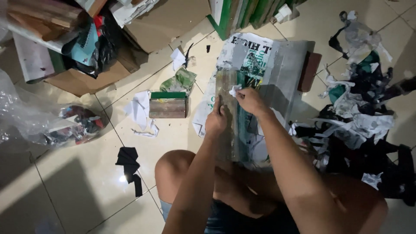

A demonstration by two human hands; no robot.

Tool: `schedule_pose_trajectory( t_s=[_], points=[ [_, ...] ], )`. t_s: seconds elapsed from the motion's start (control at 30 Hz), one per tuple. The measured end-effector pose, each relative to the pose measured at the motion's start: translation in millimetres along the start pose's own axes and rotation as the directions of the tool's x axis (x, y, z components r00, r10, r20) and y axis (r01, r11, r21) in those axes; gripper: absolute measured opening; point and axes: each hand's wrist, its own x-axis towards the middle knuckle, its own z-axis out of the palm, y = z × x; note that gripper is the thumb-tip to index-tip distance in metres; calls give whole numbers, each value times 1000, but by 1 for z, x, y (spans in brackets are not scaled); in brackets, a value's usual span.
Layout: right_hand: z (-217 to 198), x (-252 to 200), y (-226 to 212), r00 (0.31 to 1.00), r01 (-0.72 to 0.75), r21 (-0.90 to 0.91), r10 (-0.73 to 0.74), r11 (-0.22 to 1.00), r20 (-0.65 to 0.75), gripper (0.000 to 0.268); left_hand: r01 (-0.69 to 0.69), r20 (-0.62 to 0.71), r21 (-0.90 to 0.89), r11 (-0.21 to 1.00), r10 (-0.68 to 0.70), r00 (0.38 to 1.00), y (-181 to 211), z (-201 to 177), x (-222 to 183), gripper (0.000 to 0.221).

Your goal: Cleaning ink residue from a screen printing frame using fabric scraps

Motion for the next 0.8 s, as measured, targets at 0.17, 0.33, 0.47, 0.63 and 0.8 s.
schedule_pose_trajectory(
  t_s=[0.17,0.33,0.47,0.63,0.8],
  points=[
    [27,26,17,985,-127,-16,124,992,-116,19,6,14,-40,999,-5,1000,-4,1,4,55],
    [5,-6,-30,971,-222,-7,220,975,-92,20,6,34,-31,999,-5,999,-1,-1,8,57],
    [15,-18,-24,967,-232,45,235,972,-98,19,35,30,-38,999,-34,999,6,-7,-5,57],
    [22,32,13,967,-194,-19,188,981,-173,21,58,31,-16,998,-57,998,10,-8,-2,60],
    [-11,48,-26,966,-208,-192,170,959,-196,20,83,44,56,995,-85,995,24,-11,-8,60]
  ],
)
